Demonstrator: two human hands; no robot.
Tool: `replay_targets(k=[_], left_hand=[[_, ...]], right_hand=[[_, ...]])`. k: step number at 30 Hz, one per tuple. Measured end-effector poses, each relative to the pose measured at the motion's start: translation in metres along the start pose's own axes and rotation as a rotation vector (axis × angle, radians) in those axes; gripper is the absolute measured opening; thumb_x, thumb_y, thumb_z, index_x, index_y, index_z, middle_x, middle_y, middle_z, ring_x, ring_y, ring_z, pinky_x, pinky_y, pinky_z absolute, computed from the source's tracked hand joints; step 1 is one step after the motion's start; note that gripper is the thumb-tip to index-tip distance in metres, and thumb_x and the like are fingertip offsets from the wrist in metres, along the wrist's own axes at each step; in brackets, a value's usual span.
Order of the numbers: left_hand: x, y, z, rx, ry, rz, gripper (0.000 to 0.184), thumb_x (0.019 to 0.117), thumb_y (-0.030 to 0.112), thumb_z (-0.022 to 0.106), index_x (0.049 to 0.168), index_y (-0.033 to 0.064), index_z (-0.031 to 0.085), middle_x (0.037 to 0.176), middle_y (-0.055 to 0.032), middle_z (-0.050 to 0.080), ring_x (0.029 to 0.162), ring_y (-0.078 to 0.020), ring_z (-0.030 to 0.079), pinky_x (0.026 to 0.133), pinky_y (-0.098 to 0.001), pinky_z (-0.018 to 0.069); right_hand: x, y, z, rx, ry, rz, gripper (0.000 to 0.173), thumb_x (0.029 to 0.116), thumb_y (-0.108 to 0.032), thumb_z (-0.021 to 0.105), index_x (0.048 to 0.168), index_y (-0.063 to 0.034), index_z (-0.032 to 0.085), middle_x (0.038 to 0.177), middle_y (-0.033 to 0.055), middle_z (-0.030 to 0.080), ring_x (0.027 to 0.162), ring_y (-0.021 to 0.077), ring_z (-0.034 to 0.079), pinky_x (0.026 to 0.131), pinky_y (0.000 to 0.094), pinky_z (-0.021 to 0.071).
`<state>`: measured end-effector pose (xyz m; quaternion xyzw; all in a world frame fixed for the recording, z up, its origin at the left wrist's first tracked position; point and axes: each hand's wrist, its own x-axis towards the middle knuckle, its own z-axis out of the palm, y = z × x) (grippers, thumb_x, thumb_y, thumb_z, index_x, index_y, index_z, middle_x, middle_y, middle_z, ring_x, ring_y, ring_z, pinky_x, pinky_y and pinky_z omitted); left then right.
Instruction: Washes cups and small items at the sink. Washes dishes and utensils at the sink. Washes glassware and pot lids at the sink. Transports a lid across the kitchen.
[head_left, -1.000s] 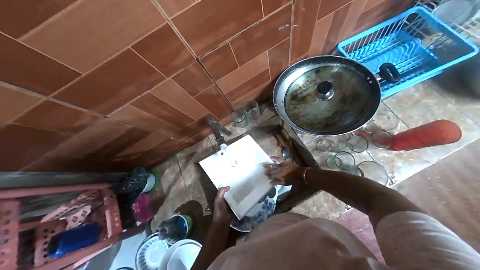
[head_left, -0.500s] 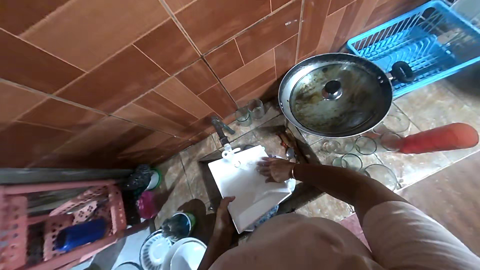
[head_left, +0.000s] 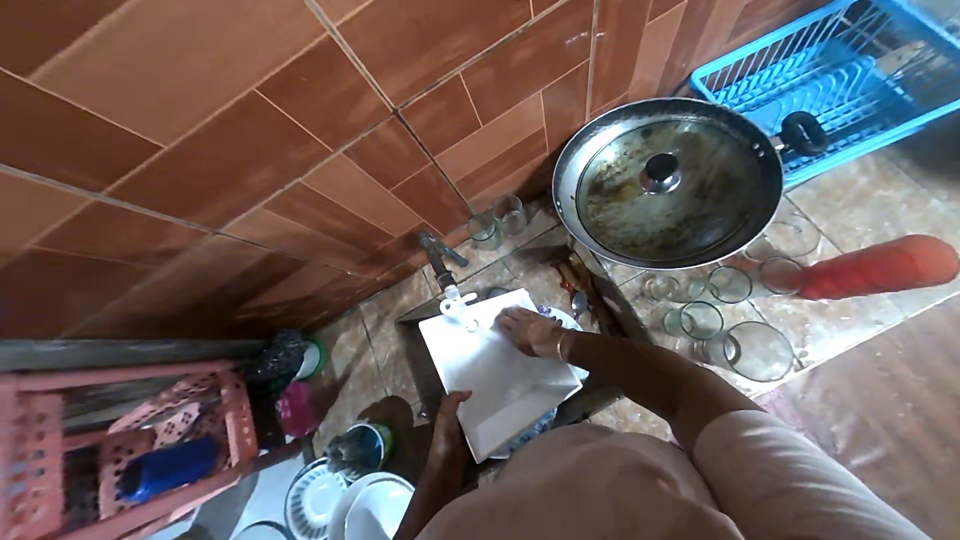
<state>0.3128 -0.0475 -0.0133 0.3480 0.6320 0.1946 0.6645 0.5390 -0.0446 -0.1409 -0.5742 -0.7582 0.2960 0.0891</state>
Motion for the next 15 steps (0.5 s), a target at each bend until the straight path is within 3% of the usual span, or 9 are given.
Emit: replay_targets(k=[3, 8, 10, 12, 15], left_hand=[[-0.006, 0.011, 0.008, 0.068, 0.032, -0.007, 0.038, 0.1030, 0.009, 0.045, 0.140, 0.0036, 0.042, 0.099, -0.0094, 0.066, 0.078, -0.0098, 0.068, 0.065, -0.0268, 0.0583], [0.011, 0.000, -0.003, 0.087, 0.008, 0.039, 0.042, 0.1012, 0.015, 0.050, 0.142, 0.0057, 0.046, 0.107, -0.0104, 0.068, 0.087, -0.0131, 0.070, 0.072, -0.0314, 0.0603], [0.013, -0.001, -0.001, 0.072, 0.000, 0.059, 0.038, 0.1016, 0.016, 0.050, 0.138, 0.0046, 0.049, 0.105, -0.0085, 0.068, 0.087, -0.0112, 0.069, 0.072, -0.0298, 0.0599], [0.015, 0.000, 0.002, 0.048, -0.016, 0.067, 0.036, 0.1038, 0.018, 0.049, 0.137, 0.0036, 0.051, 0.106, -0.0084, 0.069, 0.088, -0.0109, 0.070, 0.074, -0.0302, 0.0604], [0.022, -0.001, 0.002, 0.018, -0.109, 0.098, 0.039, 0.1079, 0.023, 0.044, 0.141, 0.0024, 0.047, 0.113, -0.0098, 0.069, 0.096, -0.0123, 0.070, 0.082, -0.0325, 0.0604]], right_hand=[[0.015, 0.001, 0.008, -0.053, 0.027, 0.018, 0.036, 0.1027, -0.002, 0.045, 0.136, 0.0079, 0.056, 0.147, 0.0236, 0.052, 0.144, 0.0404, 0.042, 0.121, 0.0537, 0.0313], [-0.002, -0.014, 0.039, -0.047, -0.023, -0.040, 0.029, 0.0946, -0.007, 0.060, 0.120, 0.0060, 0.064, 0.130, 0.0245, 0.062, 0.129, 0.0428, 0.053, 0.110, 0.0580, 0.0402], [-0.015, -0.032, 0.049, 0.099, -0.082, 0.010, 0.035, 0.0955, -0.016, 0.062, 0.123, 0.0053, 0.063, 0.128, 0.0255, 0.063, 0.126, 0.0434, 0.055, 0.108, 0.0598, 0.0420], [-0.019, -0.053, 0.050, 0.305, -0.154, 0.088, 0.037, 0.0980, -0.023, 0.061, 0.125, 0.0022, 0.062, 0.123, 0.0251, 0.064, 0.118, 0.0437, 0.062, 0.099, 0.0639, 0.0479], [-0.008, -0.083, 0.037, 0.526, -0.130, -0.023, 0.032, 0.1023, -0.025, 0.058, 0.120, 0.0006, 0.064, 0.114, 0.0233, 0.068, 0.112, 0.0403, 0.065, 0.098, 0.0607, 0.0491]])
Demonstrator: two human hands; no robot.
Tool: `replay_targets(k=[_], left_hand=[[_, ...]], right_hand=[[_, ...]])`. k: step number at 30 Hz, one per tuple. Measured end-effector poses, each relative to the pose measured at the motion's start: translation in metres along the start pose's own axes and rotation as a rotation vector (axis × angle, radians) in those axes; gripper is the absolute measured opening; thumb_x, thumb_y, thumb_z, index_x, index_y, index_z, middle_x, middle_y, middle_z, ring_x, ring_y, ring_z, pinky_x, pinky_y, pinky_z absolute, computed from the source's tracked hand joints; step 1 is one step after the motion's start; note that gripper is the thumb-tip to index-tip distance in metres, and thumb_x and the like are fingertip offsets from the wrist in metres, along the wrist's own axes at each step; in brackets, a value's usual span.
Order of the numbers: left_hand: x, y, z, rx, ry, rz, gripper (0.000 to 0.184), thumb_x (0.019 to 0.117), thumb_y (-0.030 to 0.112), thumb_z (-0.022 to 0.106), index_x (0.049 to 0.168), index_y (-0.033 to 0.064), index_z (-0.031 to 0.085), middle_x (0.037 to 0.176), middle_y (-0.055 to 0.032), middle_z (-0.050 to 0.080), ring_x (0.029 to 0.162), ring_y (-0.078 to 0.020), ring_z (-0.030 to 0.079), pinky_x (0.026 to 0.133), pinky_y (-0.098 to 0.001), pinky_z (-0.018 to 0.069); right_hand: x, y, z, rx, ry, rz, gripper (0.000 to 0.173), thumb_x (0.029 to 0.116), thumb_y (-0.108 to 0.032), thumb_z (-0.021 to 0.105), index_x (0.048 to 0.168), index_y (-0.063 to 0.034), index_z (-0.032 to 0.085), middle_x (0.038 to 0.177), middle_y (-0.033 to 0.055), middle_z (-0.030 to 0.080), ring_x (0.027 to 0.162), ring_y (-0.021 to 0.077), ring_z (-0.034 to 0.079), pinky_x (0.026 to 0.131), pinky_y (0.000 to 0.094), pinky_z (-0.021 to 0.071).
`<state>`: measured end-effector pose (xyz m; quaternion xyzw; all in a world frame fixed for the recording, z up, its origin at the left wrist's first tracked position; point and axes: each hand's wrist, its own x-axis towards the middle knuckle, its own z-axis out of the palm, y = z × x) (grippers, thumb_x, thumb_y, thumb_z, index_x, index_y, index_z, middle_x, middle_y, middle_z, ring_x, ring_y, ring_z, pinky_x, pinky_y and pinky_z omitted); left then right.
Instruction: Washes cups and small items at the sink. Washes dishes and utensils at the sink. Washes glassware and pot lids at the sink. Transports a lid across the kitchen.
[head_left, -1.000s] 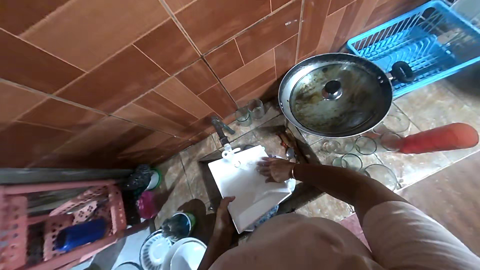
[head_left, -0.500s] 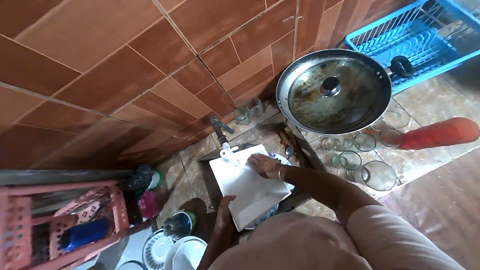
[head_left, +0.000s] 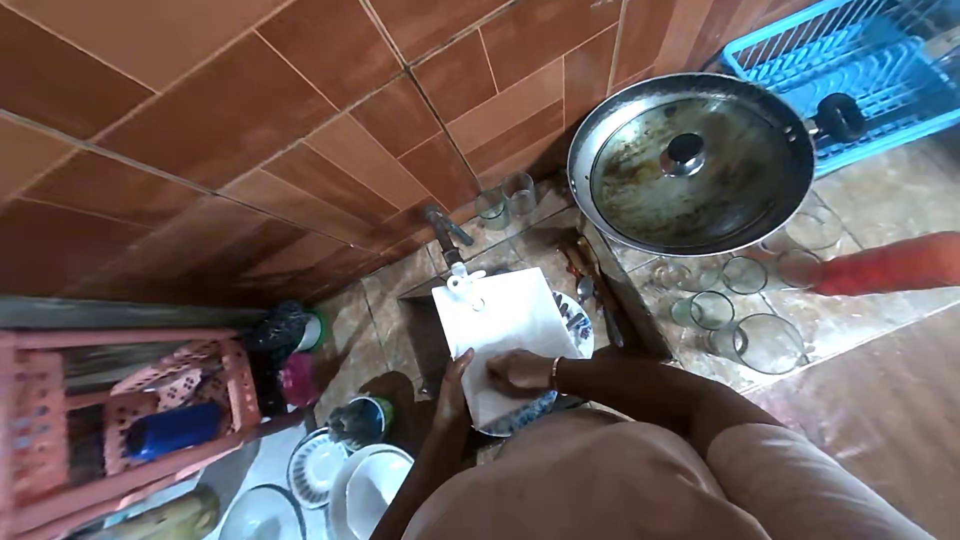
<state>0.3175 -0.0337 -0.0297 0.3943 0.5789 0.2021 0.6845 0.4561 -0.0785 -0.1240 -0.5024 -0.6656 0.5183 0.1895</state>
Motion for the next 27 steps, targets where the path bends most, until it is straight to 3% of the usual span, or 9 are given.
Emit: replay_targets(k=[4, 8, 10, 12, 14, 18, 22, 24, 27], left_hand=[[0.004, -0.003, -0.002, -0.011, -0.046, 0.034, 0.039, 0.1076, 0.023, 0.043, 0.140, 0.0013, 0.048, 0.113, -0.0102, 0.069, 0.098, -0.0133, 0.070, 0.085, -0.0336, 0.0600], [-0.004, -0.001, -0.001, -0.004, 0.000, 0.019, 0.040, 0.1079, 0.021, 0.043, 0.144, 0.0030, 0.044, 0.114, -0.0083, 0.068, 0.096, -0.0094, 0.069, 0.082, -0.0289, 0.0598], [-0.004, -0.003, -0.001, -0.015, 0.021, 0.009, 0.040, 0.1075, 0.022, 0.044, 0.144, 0.0048, 0.044, 0.115, -0.0076, 0.069, 0.096, -0.0092, 0.070, 0.081, -0.0291, 0.0602], [-0.002, -0.004, 0.001, -0.041, 0.024, 0.012, 0.040, 0.1081, 0.022, 0.044, 0.144, 0.0047, 0.045, 0.116, -0.0078, 0.069, 0.098, -0.0098, 0.069, 0.083, -0.0299, 0.0601], [0.001, -0.006, 0.001, -0.090, -0.014, 0.032, 0.039, 0.1086, 0.023, 0.041, 0.142, 0.0036, 0.046, 0.113, -0.0077, 0.070, 0.098, -0.0112, 0.070, 0.084, -0.0319, 0.0606], [0.002, -0.009, -0.005, -0.121, -0.089, 0.030, 0.040, 0.1088, 0.023, 0.038, 0.143, 0.0043, 0.044, 0.115, -0.0073, 0.070, 0.100, -0.0119, 0.070, 0.087, -0.0330, 0.0609], [-0.008, -0.005, 0.004, -0.080, 0.006, -0.034, 0.036, 0.1087, 0.020, 0.041, 0.141, 0.0060, 0.048, 0.109, -0.0067, 0.071, 0.093, -0.0104, 0.071, 0.078, -0.0309, 0.0616], [-0.008, -0.006, 0.004, -0.091, 0.017, -0.039, 0.036, 0.1085, 0.020, 0.041, 0.141, 0.0059, 0.047, 0.110, -0.0082, 0.070, 0.092, -0.0118, 0.071, 0.077, -0.0321, 0.0615], [-0.005, -0.010, 0.004, -0.104, 0.058, -0.059, 0.035, 0.1072, 0.021, 0.044, 0.137, 0.0054, 0.051, 0.106, -0.0096, 0.072, 0.089, -0.0144, 0.072, 0.075, -0.0341, 0.0624]], right_hand=[[0.015, -0.014, -0.013, 0.158, 0.119, -0.089, 0.031, 0.1039, -0.014, 0.055, 0.128, 0.0025, 0.064, 0.126, 0.0231, 0.066, 0.122, 0.0351, 0.062, 0.109, 0.0511, 0.0459], [0.019, 0.031, -0.047, 0.049, 0.270, 0.255, 0.037, 0.1056, -0.015, 0.049, 0.136, 0.0058, 0.057, 0.136, 0.0275, 0.059, 0.128, 0.0395, 0.058, 0.110, 0.0522, 0.0448], [0.023, 0.048, -0.040, -0.001, 0.279, 0.309, 0.036, 0.1037, -0.016, 0.052, 0.132, 0.0054, 0.059, 0.137, 0.0275, 0.056, 0.131, 0.0409, 0.054, 0.111, 0.0520, 0.0440], [0.020, 0.038, -0.020, 0.023, 0.264, 0.189, 0.034, 0.0982, -0.010, 0.060, 0.128, 0.0059, 0.062, 0.134, 0.0302, 0.057, 0.130, 0.0440, 0.053, 0.111, 0.0531, 0.0443], [0.017, 0.011, -0.007, 0.086, 0.209, 0.003, 0.026, 0.0999, -0.011, 0.059, 0.120, 0.0036, 0.065, 0.125, 0.0265, 0.061, 0.122, 0.0399, 0.058, 0.107, 0.0507, 0.0474], [0.040, -0.010, -0.020, 0.012, 0.281, -0.139, 0.037, 0.1019, -0.011, 0.054, 0.136, 0.0036, 0.059, 0.143, 0.0245, 0.055, 0.136, 0.0393, 0.049, 0.116, 0.0484, 0.0397], [0.055, 0.007, -0.044, -0.281, 0.169, -0.036, 0.054, 0.0990, -0.004, 0.054, 0.153, -0.0101, 0.047, 0.162, 0.0097, 0.040, 0.149, 0.0326, 0.039, 0.119, 0.0566, 0.0343], [0.045, 0.020, -0.050, -0.313, 0.166, 0.049, 0.057, 0.0980, -0.005, 0.055, 0.154, -0.0115, 0.045, 0.164, 0.0111, 0.038, 0.151, 0.0371, 0.034, 0.121, 0.0583, 0.0302], [0.026, 0.044, -0.052, -0.299, 0.215, 0.241, 0.051, 0.0986, -0.007, 0.054, 0.149, -0.0031, 0.048, 0.157, 0.0181, 0.044, 0.145, 0.0412, 0.041, 0.116, 0.0585, 0.0370]])
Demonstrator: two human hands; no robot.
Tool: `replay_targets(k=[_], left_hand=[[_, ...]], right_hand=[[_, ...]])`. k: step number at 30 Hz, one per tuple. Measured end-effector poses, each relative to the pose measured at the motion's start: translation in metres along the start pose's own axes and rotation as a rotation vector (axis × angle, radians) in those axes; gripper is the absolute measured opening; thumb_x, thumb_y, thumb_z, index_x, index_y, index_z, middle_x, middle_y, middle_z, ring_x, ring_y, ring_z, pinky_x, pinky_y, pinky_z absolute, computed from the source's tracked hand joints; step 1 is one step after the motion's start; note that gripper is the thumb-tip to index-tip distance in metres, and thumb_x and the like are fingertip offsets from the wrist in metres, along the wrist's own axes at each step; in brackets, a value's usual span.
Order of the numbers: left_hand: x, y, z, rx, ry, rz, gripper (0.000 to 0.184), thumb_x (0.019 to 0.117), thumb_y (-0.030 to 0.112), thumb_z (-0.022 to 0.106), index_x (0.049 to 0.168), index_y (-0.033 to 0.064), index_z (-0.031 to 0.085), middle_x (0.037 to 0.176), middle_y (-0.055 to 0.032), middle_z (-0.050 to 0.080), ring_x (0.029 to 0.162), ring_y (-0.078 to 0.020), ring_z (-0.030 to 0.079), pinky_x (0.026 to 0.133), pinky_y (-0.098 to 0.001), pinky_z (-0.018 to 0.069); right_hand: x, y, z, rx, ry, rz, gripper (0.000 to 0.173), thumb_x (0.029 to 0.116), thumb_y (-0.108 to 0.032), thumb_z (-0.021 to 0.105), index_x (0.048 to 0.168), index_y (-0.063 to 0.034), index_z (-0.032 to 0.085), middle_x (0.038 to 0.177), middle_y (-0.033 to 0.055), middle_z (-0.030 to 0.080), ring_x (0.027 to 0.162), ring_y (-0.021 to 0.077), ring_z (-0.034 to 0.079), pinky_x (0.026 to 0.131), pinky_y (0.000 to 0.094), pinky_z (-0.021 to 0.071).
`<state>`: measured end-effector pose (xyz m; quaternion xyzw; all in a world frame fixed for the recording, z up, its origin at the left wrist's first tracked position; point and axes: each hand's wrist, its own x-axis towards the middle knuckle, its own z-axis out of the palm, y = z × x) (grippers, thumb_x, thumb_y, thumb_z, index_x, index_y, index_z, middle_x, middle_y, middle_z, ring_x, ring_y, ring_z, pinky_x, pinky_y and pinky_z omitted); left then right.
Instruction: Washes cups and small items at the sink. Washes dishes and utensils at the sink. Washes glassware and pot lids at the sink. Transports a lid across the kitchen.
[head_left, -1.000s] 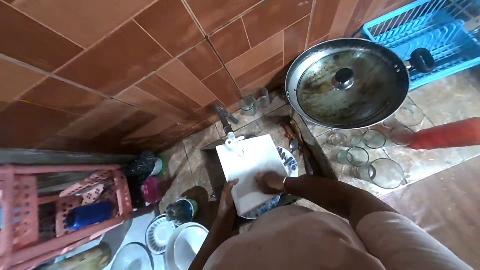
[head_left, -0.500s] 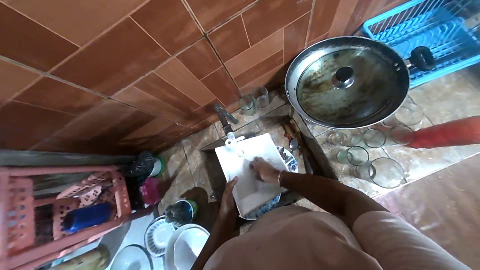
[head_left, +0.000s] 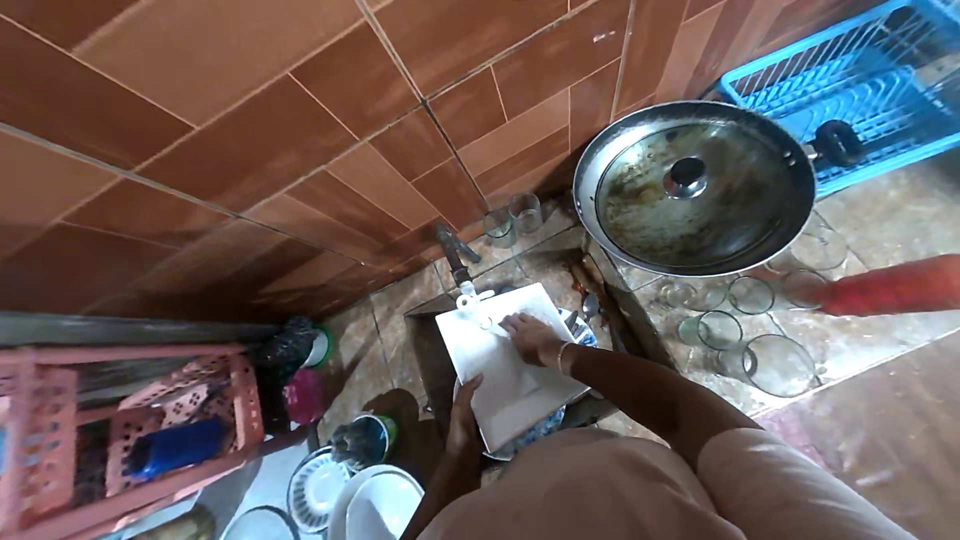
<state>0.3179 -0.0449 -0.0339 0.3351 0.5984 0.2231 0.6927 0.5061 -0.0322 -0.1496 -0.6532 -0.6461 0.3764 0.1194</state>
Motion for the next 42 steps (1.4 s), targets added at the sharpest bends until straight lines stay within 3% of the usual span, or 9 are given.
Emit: replay_targets(k=[6, 11, 15, 18, 20, 25, 30, 34, 42], left_hand=[[0.007, 0.004, 0.003, 0.017, 0.038, -0.007, 0.029, 0.1048, 0.017, 0.047, 0.129, 0.0028, 0.055, 0.099, -0.0094, 0.071, 0.084, -0.0138, 0.072, 0.072, -0.0328, 0.0613], [0.017, 0.011, -0.007, 0.028, -0.050, 0.009, 0.023, 0.1017, 0.013, 0.043, 0.115, 0.0046, 0.060, 0.088, -0.0052, 0.073, 0.077, -0.0116, 0.072, 0.067, -0.0300, 0.0618], [0.028, 0.014, 0.000, 0.052, -0.125, 0.058, 0.022, 0.1011, 0.011, 0.042, 0.110, 0.0057, 0.061, 0.088, -0.0035, 0.072, 0.077, -0.0091, 0.071, 0.068, -0.0276, 0.0608], [0.046, 0.005, 0.010, 0.061, -0.139, 0.075, 0.019, 0.0989, 0.009, 0.045, 0.109, 0.0043, 0.062, 0.087, -0.0046, 0.072, 0.078, -0.0108, 0.071, 0.069, -0.0296, 0.0605], [0.062, -0.004, 0.014, 0.027, -0.163, 0.096, 0.019, 0.0966, 0.006, 0.046, 0.106, 0.0046, 0.062, 0.086, -0.0042, 0.072, 0.078, -0.0109, 0.071, 0.070, -0.0303, 0.0608], [0.091, -0.013, 0.026, -0.097, -0.253, -0.106, 0.022, 0.1013, 0.011, 0.045, 0.116, 0.0031, 0.059, 0.095, -0.0120, 0.072, 0.085, -0.0204, 0.072, 0.074, -0.0395, 0.0615], [0.111, -0.027, 0.044, 0.207, -0.297, -0.082, 0.038, 0.1057, 0.021, 0.055, 0.137, -0.0003, 0.052, 0.123, -0.0149, 0.065, 0.109, -0.0205, 0.065, 0.093, -0.0405, 0.0558], [0.116, -0.027, 0.056, 0.407, -0.327, -0.086, 0.031, 0.0978, 0.011, 0.066, 0.124, -0.0032, 0.057, 0.103, -0.0121, 0.066, 0.084, -0.0161, 0.064, 0.075, -0.0346, 0.0568], [0.130, -0.011, 0.075, 0.362, -0.443, 0.058, 0.042, 0.1014, 0.029, 0.065, 0.131, -0.0010, 0.057, 0.109, -0.0133, 0.067, 0.093, -0.0204, 0.067, 0.084, -0.0385, 0.0582]], right_hand=[[-0.051, 0.004, -0.013, 0.070, -0.237, -0.073, 0.032, 0.1036, -0.019, 0.055, 0.127, 0.0012, 0.063, 0.131, 0.0257, 0.061, 0.121, 0.0438, 0.061, 0.100, 0.0622, 0.0487], [-0.100, 0.041, -0.044, 0.196, 0.455, 0.096, 0.041, 0.1007, -0.033, 0.059, 0.130, -0.0058, 0.067, 0.137, 0.0187, 0.062, 0.132, 0.0361, 0.056, 0.112, 0.0518, 0.0445], [-0.131, 0.067, -0.037, 1.007, 0.318, 0.364, 0.078, 0.0970, -0.045, 0.067, 0.158, -0.0098, 0.034, 0.152, 0.0154, 0.049, 0.130, 0.0224, 0.058, 0.104, 0.0405, 0.0528], [-0.147, 0.052, -0.034, 1.545, 0.278, 0.452, 0.056, 0.1047, -0.042, 0.051, 0.151, -0.0129, 0.039, 0.123, 0.0097, 0.069, 0.105, 0.0173, 0.071, 0.088, 0.0367, 0.0612], [-0.150, 0.043, -0.039, 1.638, 0.348, 0.414, 0.057, 0.1012, -0.038, 0.053, 0.150, -0.0108, 0.038, 0.114, 0.0087, 0.071, 0.098, 0.0167, 0.072, 0.083, 0.0358, 0.0626], [-0.150, 0.027, -0.067, 1.478, 0.482, 0.185, 0.081, 0.0886, -0.020, 0.064, 0.159, -0.0097, 0.026, 0.133, 0.0112, 0.063, 0.109, 0.0187, 0.070, 0.089, 0.0365, 0.0619], [-0.146, 0.021, -0.091, 1.172, 0.593, 0.242, 0.097, 0.0782, -0.027, 0.080, 0.161, -0.0140, 0.032, 0.150, 0.0162, 0.049, 0.127, 0.0213, 0.060, 0.099, 0.0362, 0.0573], [-0.140, 0.013, -0.106, 0.743, 0.664, 0.227, 0.103, 0.0704, -0.044, 0.084, 0.160, -0.0188, 0.038, 0.153, 0.0212, 0.043, 0.136, 0.0295, 0.048, 0.104, 0.0447, 0.0503], [-0.149, -0.023, -0.127, 0.180, 0.767, 0.087, 0.102, 0.0695, -0.060, 0.076, 0.157, -0.0205, 0.043, 0.151, 0.0278, 0.043, 0.135, 0.0438, 0.045, 0.105, 0.0618, 0.0432]])
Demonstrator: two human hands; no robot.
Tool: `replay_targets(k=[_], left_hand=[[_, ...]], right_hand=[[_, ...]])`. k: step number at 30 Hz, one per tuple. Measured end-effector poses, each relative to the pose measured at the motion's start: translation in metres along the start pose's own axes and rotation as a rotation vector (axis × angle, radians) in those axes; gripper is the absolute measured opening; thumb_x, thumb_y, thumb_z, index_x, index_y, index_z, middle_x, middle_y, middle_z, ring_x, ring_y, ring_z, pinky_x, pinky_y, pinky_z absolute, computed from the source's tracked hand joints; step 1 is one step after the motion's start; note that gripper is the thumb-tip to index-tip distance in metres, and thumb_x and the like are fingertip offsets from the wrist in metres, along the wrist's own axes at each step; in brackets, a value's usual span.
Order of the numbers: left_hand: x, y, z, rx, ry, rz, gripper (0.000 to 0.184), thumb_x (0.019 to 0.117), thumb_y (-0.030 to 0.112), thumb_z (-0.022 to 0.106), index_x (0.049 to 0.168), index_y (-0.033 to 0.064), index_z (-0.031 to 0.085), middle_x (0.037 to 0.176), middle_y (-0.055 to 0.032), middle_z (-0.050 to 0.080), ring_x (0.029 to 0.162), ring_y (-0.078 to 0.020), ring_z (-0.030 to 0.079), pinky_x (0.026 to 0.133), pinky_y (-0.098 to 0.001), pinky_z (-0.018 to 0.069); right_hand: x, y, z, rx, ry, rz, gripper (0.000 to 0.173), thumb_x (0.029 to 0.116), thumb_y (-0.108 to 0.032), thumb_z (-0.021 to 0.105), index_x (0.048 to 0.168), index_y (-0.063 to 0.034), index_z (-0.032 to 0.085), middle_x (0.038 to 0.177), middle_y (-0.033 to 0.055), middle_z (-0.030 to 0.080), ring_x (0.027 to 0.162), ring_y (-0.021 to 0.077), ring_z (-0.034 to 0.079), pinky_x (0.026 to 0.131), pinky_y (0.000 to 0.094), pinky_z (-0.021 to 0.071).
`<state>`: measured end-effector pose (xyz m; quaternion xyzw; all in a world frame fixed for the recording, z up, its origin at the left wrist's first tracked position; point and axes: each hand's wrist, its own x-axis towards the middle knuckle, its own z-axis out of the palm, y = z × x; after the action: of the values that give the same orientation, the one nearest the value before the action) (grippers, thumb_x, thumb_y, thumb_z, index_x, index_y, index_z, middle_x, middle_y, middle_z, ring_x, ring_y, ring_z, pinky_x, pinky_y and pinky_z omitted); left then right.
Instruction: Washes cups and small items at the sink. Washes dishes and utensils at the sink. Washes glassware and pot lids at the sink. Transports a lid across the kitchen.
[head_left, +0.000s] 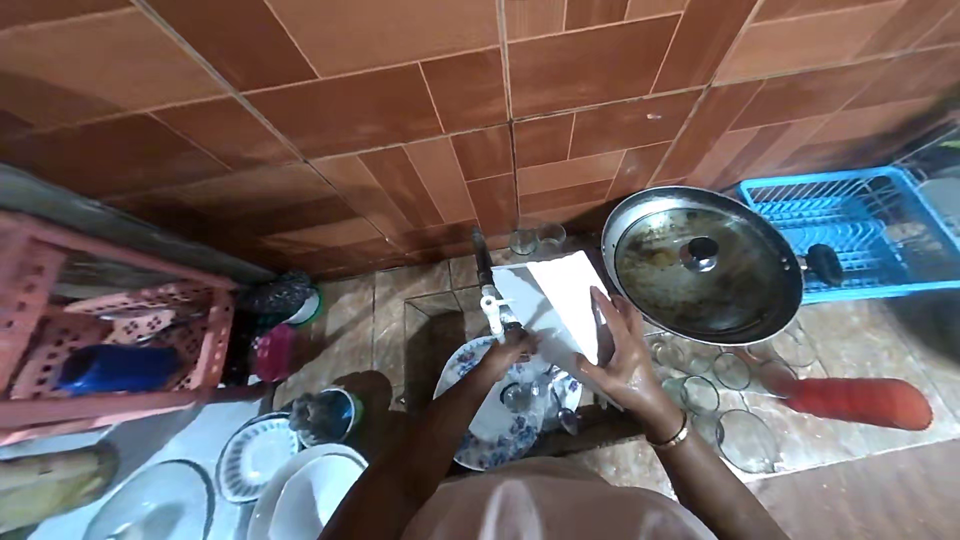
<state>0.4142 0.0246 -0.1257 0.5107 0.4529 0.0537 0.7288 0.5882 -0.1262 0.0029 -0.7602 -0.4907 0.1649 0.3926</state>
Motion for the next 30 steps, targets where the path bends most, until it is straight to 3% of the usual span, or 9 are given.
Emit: replay_targets(k=[4, 8, 13, 17, 20, 23, 25, 28, 30], left_hand=[[0.001, 0.012, 0.014, 0.110, 0.044, 0.083, 0.033, 0.1048, 0.027, 0.058, 0.119, -0.0031, 0.063, 0.095, -0.0099, 0.070, 0.081, -0.0146, 0.068, 0.079, -0.0342, 0.0589], [-0.012, 0.020, 0.024, 0.167, 0.097, 0.179, 0.029, 0.1041, 0.024, 0.059, 0.111, -0.0026, 0.068, 0.090, -0.0067, 0.071, 0.078, -0.0113, 0.069, 0.079, -0.0328, 0.0595], [-0.026, 0.032, 0.031, 0.478, 0.163, 0.143, 0.034, 0.1052, 0.028, 0.053, 0.104, -0.0012, 0.071, 0.089, -0.0097, 0.072, 0.080, -0.0167, 0.070, 0.084, -0.0395, 0.0578], [-0.031, 0.028, 0.033, 0.643, 0.171, 0.073, 0.042, 0.1055, 0.037, 0.052, 0.105, 0.0005, 0.072, 0.094, -0.0128, 0.074, 0.086, -0.0223, 0.072, 0.087, -0.0448, 0.0573], [-0.050, 0.028, 0.039, 0.598, 0.183, 0.022, 0.041, 0.1070, 0.033, 0.048, 0.108, -0.0007, 0.071, 0.095, -0.0131, 0.074, 0.085, -0.0215, 0.073, 0.086, -0.0434, 0.0585], [-0.060, 0.021, 0.037, 0.480, 0.179, 0.008, 0.036, 0.1069, 0.029, 0.050, 0.113, -0.0013, 0.069, 0.098, -0.0131, 0.074, 0.086, -0.0198, 0.074, 0.085, -0.0402, 0.0601], [-0.063, 0.017, 0.030, 0.411, 0.200, 0.014, 0.032, 0.1049, 0.026, 0.054, 0.117, 0.0000, 0.068, 0.104, -0.0127, 0.075, 0.091, -0.0197, 0.074, 0.088, -0.0401, 0.0594], [-0.071, 0.016, 0.008, 0.359, 0.269, 0.060, 0.032, 0.1009, 0.028, 0.063, 0.114, -0.0004, 0.071, 0.106, -0.0141, 0.074, 0.098, -0.0233, 0.072, 0.096, -0.0458, 0.0551], [-0.078, 0.011, -0.007, 0.251, 0.282, 0.107, 0.030, 0.1006, 0.025, 0.064, 0.110, -0.0036, 0.070, 0.101, -0.0144, 0.074, 0.093, -0.0222, 0.072, 0.093, -0.0433, 0.0561]], right_hand=[[-0.009, -0.012, -0.003, -0.083, 0.052, -0.083, 0.099, 0.0707, -0.056, 0.077, 0.155, -0.0143, 0.046, 0.148, 0.0300, 0.046, 0.132, 0.0469, 0.047, 0.106, 0.0642, 0.0413], [-0.022, -0.019, -0.008, -0.113, 0.094, -0.126, 0.099, 0.0696, -0.056, 0.078, 0.153, -0.0118, 0.048, 0.148, 0.0321, 0.045, 0.132, 0.0499, 0.047, 0.105, 0.0671, 0.0406], [-0.038, -0.026, -0.017, -0.123, 0.118, -0.130, 0.102, 0.0702, -0.060, 0.074, 0.154, -0.0108, 0.047, 0.149, 0.0322, 0.045, 0.133, 0.0497, 0.046, 0.104, 0.0658, 0.0413], [-0.051, -0.026, -0.022, -0.069, 0.139, -0.113, 0.103, 0.0691, -0.057, 0.076, 0.155, -0.0094, 0.045, 0.149, 0.0317, 0.044, 0.131, 0.0464, 0.047, 0.104, 0.0616, 0.0437], [-0.061, -0.027, -0.029, -0.016, 0.116, -0.068, 0.104, 0.0693, -0.056, 0.076, 0.156, -0.0086, 0.044, 0.151, 0.0322, 0.042, 0.134, 0.0471, 0.046, 0.104, 0.0625, 0.0436], [-0.067, -0.020, -0.037, 0.031, 0.116, -0.049, 0.102, 0.0703, -0.055, 0.075, 0.155, -0.0080, 0.044, 0.152, 0.0280, 0.043, 0.135, 0.0407, 0.046, 0.105, 0.0541, 0.0466], [-0.072, -0.015, -0.041, -0.006, 0.146, -0.059, 0.102, 0.0699, -0.057, 0.075, 0.155, -0.0087, 0.045, 0.151, 0.0280, 0.044, 0.136, 0.0417, 0.046, 0.107, 0.0569, 0.0442], [-0.084, -0.012, -0.048, -0.050, 0.213, -0.077, 0.103, 0.0682, -0.058, 0.076, 0.153, -0.0081, 0.047, 0.149, 0.0300, 0.045, 0.135, 0.0453, 0.045, 0.107, 0.0606, 0.0419], [-0.095, -0.016, -0.056, 0.020, 0.248, -0.048, 0.104, 0.0681, -0.054, 0.078, 0.154, -0.0051, 0.045, 0.152, 0.0289, 0.042, 0.138, 0.0406, 0.043, 0.110, 0.0540, 0.0423]])
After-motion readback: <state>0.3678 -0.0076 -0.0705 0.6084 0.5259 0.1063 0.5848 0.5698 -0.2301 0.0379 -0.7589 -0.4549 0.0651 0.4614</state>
